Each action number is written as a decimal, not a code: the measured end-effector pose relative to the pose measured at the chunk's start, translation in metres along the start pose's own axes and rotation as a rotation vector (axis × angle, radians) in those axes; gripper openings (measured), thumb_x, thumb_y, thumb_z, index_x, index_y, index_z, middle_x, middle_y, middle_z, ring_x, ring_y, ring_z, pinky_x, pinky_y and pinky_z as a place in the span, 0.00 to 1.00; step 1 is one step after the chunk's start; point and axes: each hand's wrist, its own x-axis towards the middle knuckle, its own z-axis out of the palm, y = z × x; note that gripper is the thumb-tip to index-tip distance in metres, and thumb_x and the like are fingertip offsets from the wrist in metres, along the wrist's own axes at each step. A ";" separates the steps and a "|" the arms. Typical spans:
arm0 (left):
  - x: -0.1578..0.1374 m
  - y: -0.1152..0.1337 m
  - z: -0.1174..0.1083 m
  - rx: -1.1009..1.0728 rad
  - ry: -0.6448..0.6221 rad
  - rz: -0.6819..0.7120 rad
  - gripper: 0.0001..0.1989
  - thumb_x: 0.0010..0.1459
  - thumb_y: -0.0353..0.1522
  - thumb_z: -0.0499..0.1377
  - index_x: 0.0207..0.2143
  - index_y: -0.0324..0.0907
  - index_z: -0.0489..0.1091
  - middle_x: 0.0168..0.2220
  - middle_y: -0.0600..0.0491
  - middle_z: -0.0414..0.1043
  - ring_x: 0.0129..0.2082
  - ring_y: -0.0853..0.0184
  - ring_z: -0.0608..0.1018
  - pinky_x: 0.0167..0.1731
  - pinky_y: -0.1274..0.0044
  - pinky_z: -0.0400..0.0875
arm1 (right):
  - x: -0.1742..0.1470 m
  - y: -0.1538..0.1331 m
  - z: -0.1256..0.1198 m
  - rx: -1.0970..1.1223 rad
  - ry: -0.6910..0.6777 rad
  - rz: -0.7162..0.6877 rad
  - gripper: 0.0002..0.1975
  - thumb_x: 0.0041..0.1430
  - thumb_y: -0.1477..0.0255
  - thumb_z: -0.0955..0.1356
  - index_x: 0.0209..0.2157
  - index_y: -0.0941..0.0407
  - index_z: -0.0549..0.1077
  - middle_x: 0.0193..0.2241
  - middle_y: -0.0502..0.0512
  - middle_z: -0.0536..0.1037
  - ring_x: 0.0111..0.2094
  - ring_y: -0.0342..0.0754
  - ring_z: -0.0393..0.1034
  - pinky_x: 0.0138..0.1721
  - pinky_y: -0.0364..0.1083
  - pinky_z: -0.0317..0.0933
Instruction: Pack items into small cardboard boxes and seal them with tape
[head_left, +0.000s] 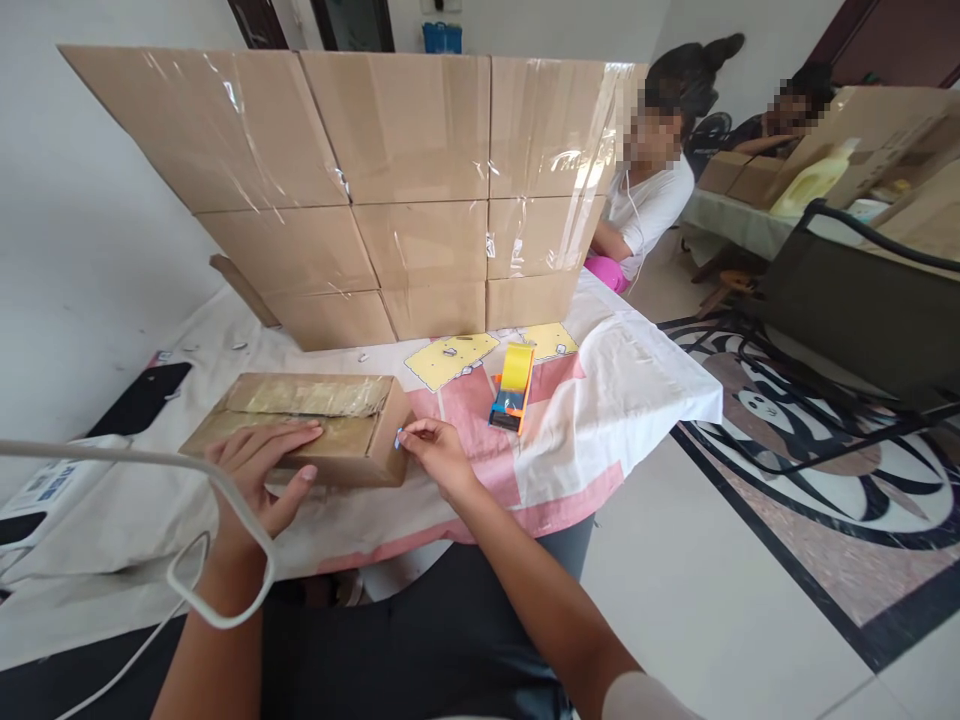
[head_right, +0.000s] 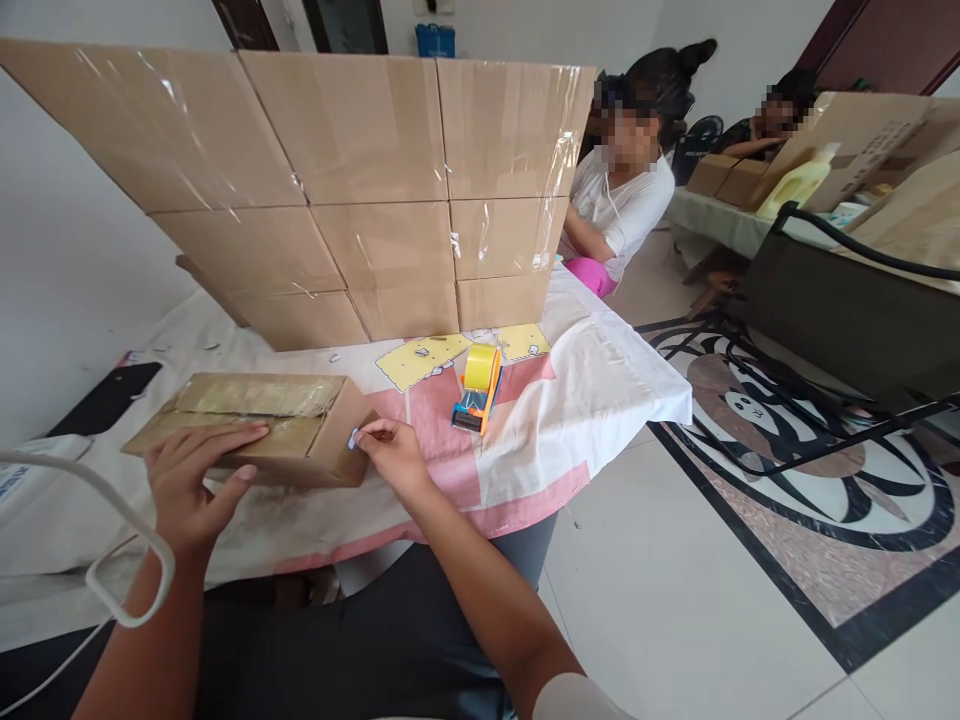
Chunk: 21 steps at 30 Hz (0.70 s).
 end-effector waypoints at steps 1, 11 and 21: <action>0.000 0.000 -0.001 -0.004 -0.006 0.001 0.17 0.64 0.42 0.55 0.46 0.42 0.76 0.48 0.49 0.80 0.48 0.52 0.78 0.54 0.56 0.63 | -0.002 0.002 0.002 -0.007 0.046 -0.050 0.14 0.40 0.62 0.76 0.25 0.53 0.71 0.22 0.45 0.69 0.25 0.42 0.60 0.27 0.43 0.54; 0.006 0.004 0.004 -0.008 0.064 0.020 0.13 0.64 0.40 0.54 0.44 0.47 0.76 0.44 0.49 0.81 0.44 0.52 0.79 0.49 0.58 0.62 | -0.040 0.016 0.001 -0.169 0.030 -0.257 0.15 0.59 0.64 0.68 0.45 0.49 0.82 0.32 0.52 0.72 0.32 0.47 0.63 0.33 0.46 0.59; 0.008 0.009 0.004 -0.020 0.041 -0.055 0.15 0.65 0.43 0.54 0.41 0.46 0.76 0.43 0.48 0.82 0.45 0.54 0.79 0.52 0.59 0.61 | -0.042 0.022 0.000 -0.205 -0.041 -0.314 0.19 0.62 0.67 0.66 0.52 0.45 0.80 0.31 0.51 0.65 0.32 0.46 0.61 0.35 0.46 0.57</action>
